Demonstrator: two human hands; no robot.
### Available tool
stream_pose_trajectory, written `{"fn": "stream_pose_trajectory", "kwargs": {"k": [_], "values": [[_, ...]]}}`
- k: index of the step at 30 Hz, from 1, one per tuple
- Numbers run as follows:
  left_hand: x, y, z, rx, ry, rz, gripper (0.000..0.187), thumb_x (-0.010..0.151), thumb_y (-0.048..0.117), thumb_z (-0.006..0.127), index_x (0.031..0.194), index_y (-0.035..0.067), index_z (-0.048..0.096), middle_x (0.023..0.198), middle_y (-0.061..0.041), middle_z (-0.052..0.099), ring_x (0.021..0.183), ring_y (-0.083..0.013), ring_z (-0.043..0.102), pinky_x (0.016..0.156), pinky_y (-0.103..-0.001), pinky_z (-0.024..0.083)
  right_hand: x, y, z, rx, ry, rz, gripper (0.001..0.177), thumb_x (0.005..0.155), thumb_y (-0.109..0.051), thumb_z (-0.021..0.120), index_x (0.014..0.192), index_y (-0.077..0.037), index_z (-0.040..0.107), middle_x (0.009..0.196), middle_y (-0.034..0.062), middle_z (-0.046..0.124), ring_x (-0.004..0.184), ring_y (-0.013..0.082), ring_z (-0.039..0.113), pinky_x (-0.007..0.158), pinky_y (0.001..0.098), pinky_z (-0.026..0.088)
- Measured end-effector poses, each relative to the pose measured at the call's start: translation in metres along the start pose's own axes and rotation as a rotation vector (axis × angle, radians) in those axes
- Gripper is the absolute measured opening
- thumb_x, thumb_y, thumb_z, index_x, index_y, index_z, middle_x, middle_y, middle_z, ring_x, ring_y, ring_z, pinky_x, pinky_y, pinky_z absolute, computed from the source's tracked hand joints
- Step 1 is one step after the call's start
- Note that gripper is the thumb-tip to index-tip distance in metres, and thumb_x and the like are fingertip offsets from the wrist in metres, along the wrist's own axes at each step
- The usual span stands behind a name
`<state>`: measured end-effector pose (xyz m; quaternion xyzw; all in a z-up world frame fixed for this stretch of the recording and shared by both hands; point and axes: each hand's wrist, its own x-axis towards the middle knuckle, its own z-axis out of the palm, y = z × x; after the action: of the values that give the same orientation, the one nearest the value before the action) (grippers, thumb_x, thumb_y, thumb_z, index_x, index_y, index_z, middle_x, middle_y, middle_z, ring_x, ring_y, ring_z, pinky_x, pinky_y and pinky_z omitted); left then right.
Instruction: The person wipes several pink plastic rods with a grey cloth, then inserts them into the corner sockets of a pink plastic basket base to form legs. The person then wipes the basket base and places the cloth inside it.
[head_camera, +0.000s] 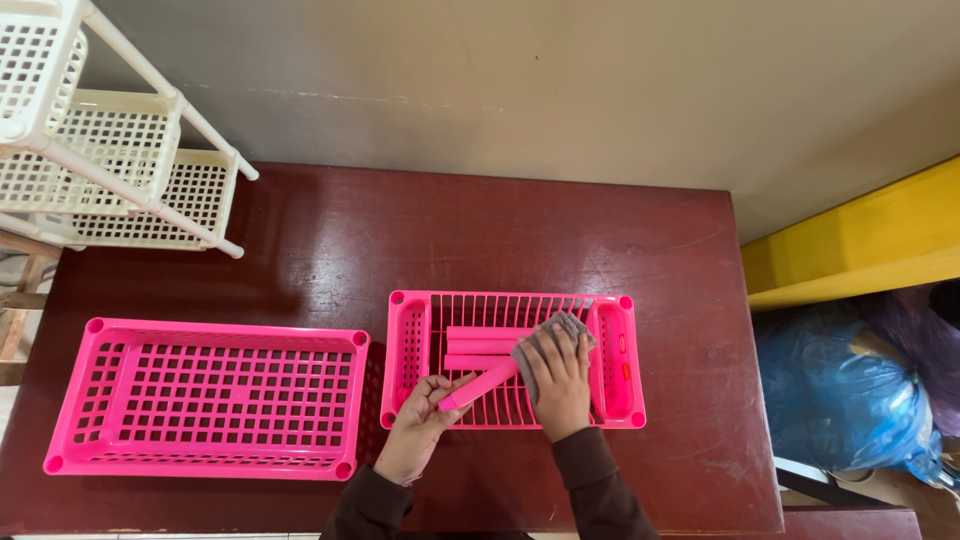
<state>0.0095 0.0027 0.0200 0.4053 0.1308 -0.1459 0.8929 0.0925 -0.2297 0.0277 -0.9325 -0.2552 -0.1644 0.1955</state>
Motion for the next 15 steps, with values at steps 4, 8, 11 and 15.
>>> {"fn": "stream_pose_trajectory", "kwargs": {"k": [4, 8, 11, 15], "values": [[0.002, -0.003, 0.002, -0.008, 0.002, 0.019, 0.032, 0.094, -0.013, 0.054, 0.121, 0.005, 0.049, 0.147, -0.021, 0.055, 0.122, -0.0212, 0.061, 0.1, -0.033, 0.049, -0.011, -0.04, 0.007, 0.022, -0.102, -0.188, 0.054, 0.086, -0.016, 0.064, 0.14, -0.017, 0.059, 0.143, 0.008, 0.056, 0.144, 0.0346, 0.043, 0.121, 0.0644, 0.018], [0.001, -0.002, 0.004, -0.005, -0.032, 0.038, 0.031, 0.094, -0.011, 0.057, 0.121, 0.004, 0.05, 0.143, -0.021, 0.056, 0.122, -0.0213, 0.061, 0.107, -0.037, 0.049, -0.008, -0.034, 0.003, -0.048, -0.138, -0.255, 0.051, 0.086, -0.019, 0.065, 0.137, -0.02, 0.061, 0.135, 0.005, 0.058, 0.135, 0.028, 0.048, 0.117, 0.0708, 0.015], [-0.007, 0.009, 0.004, 0.07, -0.046, 0.035, 0.029, 0.093, -0.009, 0.059, 0.117, 0.005, 0.049, 0.145, -0.02, 0.06, 0.125, -0.0207, 0.062, 0.109, -0.036, 0.049, 0.003, -0.004, -0.009, -0.138, -0.095, -0.105, 0.044, 0.085, -0.02, 0.065, 0.13, -0.022, 0.063, 0.131, 0.0023, 0.059, 0.132, 0.0276, 0.048, 0.118, 0.0739, 0.015], [-0.013, 0.022, 0.009, 0.099, -0.029, 0.015, 0.03, 0.092, -0.008, 0.06, 0.117, 0.005, 0.05, 0.144, -0.02, 0.061, 0.124, -0.0223, 0.063, 0.109, -0.037, 0.049, 0.011, 0.007, -0.023, -0.115, -0.072, -0.082, 0.043, 0.083, -0.016, 0.066, 0.126, -0.02, 0.066, 0.132, 0.0062, 0.057, 0.136, 0.032, 0.045, 0.12, 0.0694, 0.021]]}}
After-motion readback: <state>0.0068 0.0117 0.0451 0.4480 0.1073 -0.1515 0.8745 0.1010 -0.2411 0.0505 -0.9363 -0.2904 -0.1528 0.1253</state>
